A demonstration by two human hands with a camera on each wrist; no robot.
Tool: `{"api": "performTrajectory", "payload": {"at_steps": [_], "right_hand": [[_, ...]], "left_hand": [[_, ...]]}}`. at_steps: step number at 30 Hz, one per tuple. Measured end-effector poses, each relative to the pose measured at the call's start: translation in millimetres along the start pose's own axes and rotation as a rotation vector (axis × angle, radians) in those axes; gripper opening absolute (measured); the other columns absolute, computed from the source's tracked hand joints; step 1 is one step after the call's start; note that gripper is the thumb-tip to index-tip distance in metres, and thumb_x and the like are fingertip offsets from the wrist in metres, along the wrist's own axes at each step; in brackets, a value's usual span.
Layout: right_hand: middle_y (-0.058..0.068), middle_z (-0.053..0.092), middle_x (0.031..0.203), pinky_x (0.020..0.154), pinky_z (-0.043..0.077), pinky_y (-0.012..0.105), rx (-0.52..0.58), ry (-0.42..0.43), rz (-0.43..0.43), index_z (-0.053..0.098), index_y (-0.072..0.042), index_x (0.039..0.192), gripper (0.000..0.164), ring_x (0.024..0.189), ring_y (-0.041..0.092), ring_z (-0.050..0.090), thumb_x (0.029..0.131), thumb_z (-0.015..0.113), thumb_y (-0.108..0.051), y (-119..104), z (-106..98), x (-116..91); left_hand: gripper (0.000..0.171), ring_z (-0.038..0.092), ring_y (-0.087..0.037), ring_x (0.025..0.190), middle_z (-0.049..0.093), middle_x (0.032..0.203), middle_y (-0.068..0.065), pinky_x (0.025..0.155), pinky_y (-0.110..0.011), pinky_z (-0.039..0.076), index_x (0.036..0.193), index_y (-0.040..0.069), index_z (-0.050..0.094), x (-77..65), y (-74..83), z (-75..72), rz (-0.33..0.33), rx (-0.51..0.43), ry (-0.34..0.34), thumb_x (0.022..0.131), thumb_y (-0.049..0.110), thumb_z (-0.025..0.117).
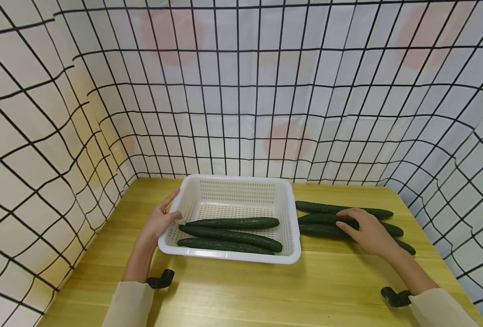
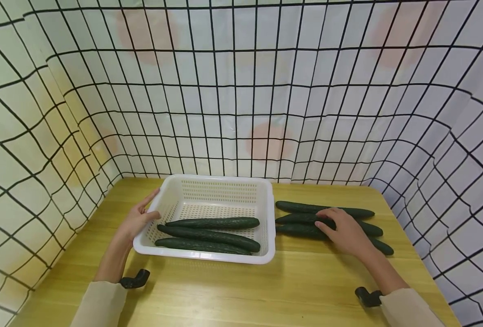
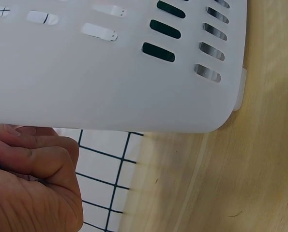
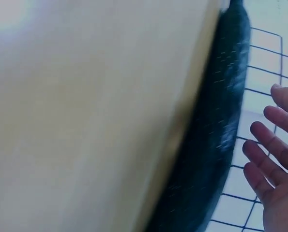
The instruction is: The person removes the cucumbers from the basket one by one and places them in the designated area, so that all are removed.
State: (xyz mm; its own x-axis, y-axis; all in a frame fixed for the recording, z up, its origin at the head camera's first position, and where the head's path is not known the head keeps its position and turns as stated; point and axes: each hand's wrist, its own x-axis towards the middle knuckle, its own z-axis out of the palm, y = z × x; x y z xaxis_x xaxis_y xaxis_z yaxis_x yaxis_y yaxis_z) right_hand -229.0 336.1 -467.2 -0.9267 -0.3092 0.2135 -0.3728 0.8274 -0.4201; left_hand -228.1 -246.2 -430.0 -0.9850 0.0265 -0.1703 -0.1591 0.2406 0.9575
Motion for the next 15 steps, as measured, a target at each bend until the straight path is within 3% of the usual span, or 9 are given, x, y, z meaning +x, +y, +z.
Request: {"api": "performTrajectory", "payload": {"at_steps": [6,10,15], "right_hand": [[0.018,0.061,0.138,0.1,0.045,0.065,0.029,0.009,-0.015,0.063,-0.007,0.137,0.045,0.126,0.043,0.056,0.105,0.059,-0.039,-12,-2,20],[0.016,0.062,0.137,0.098,0.048,0.063,0.036,0.017,-0.022,0.062,-0.01,0.138,0.045,0.121,0.039,0.059,0.104,0.058,-0.041,-24,-1,34],[0.015,0.063,0.137,0.1,0.048,0.062,0.089,0.027,-0.053,0.062,-0.01,0.138,0.045,0.12,0.037,0.059,0.104,0.059,-0.039,-44,-2,48]], "left_hand": [[0.087,0.069,-0.031,0.1,0.068,0.113,-0.035,0.076,-0.046,0.062,0.164,0.034,0.025,10.9,-16.1,-2.1,-0.007,0.017,0.013,0.091,0.004,0.06],[0.086,0.07,-0.032,0.096,0.07,0.106,-0.034,0.074,-0.045,0.062,0.164,0.033,0.026,10.8,-16.1,-2.1,-0.005,0.011,0.014,0.091,0.003,0.06],[0.086,0.068,-0.033,0.101,0.062,0.13,-0.037,0.075,-0.045,0.061,0.164,0.032,0.026,9.7,-12.4,-1.2,0.001,0.01,0.01,0.092,0.003,0.06]]}}
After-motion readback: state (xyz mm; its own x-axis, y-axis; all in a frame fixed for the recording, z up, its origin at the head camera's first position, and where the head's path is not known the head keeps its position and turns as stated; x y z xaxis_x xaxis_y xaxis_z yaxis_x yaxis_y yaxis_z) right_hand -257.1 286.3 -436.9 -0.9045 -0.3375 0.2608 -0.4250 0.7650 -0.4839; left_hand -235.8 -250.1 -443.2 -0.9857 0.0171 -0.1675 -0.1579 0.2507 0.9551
